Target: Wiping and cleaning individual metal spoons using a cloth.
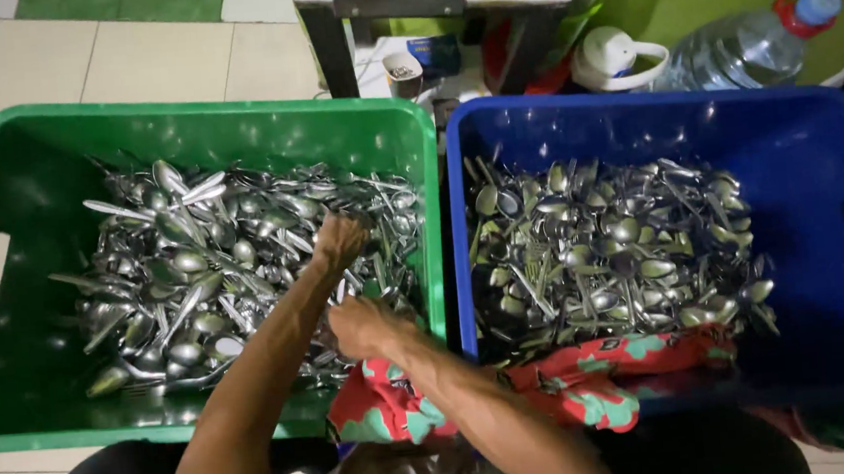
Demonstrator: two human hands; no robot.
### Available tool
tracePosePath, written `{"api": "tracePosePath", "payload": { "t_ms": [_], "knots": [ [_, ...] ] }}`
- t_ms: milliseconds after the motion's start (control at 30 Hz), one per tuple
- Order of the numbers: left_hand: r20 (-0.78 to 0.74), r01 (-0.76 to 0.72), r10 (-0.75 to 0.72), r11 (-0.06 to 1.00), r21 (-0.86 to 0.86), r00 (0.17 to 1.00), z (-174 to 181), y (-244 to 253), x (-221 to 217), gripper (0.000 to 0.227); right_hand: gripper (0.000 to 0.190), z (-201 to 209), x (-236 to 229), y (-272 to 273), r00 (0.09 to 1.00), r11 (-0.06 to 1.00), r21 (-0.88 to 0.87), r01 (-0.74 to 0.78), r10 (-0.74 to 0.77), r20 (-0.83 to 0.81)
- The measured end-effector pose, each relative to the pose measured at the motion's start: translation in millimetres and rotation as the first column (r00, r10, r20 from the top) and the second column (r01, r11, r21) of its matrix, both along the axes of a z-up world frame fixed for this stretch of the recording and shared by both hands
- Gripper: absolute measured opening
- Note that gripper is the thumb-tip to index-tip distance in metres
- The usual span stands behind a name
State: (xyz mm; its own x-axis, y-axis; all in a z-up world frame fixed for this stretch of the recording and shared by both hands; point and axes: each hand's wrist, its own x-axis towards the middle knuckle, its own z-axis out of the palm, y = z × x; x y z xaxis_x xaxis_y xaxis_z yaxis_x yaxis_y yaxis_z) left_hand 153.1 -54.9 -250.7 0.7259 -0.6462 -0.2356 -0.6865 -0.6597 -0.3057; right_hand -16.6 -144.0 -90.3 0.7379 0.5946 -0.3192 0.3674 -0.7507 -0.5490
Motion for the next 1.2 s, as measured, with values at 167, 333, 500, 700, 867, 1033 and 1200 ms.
{"api": "tracePosePath", "payload": {
  "t_ms": [167, 333, 500, 700, 867, 1033, 1200],
  "knots": [
    [0.099, 0.055, -0.058, 0.998, 0.038, 0.993, 23.9, -16.4, 10.9, 0.02, 0.02, 14.0, 10.8, -4.7, 1.0, 1.0, -0.014, 0.014, -0.015, -0.025],
    [0.044, 0.19, -0.191, 0.982, 0.021, 0.981, 52.1, 6.1, 11.2, 0.018, 0.025, 37.3, 5.1, -4.3, 0.994, 0.999, -0.009, 0.052, -0.053, -0.099],
    [-0.165, -0.073, 0.041, 0.979, -0.192, 0.985, 123.1, 58.7, -11.0, 0.026, 0.034, 34.9, 4.9, -4.0, 0.987, 0.997, 0.04, 0.065, -0.058, -0.15],
    [0.226, -0.166, 0.234, 0.944, -0.285, 0.946, 115.7, 107.1, -67.9, 0.025, 0.041, 21.2, 9.9, -8.0, 0.994, 0.999, 0.031, 0.041, -0.037, -0.106],
    [-0.213, -0.534, 0.491, 0.793, -0.291, 0.845, -5.7, 165.9, -64.5, 0.031, 0.045, 19.6, 15.7, -15.2, 0.997, 0.999, 0.002, 0.051, -0.051, -0.065],
    [-0.486, -0.721, 0.533, 0.541, -0.433, 0.692, 171.1, 119.8, -122.8, 0.04, 0.038, 15.5, 16.1, -21.1, 0.996, 0.992, 0.113, 0.064, -0.057, -0.063],
    [-0.775, -0.788, 0.274, -0.088, -0.61, 0.569, 241.3, 112.4, -157.8, 0.032, 0.037, -43.5, 31.2, -33.3, 0.959, 0.759, 0.592, 0.271, -0.266, -0.098]
  ]
}}
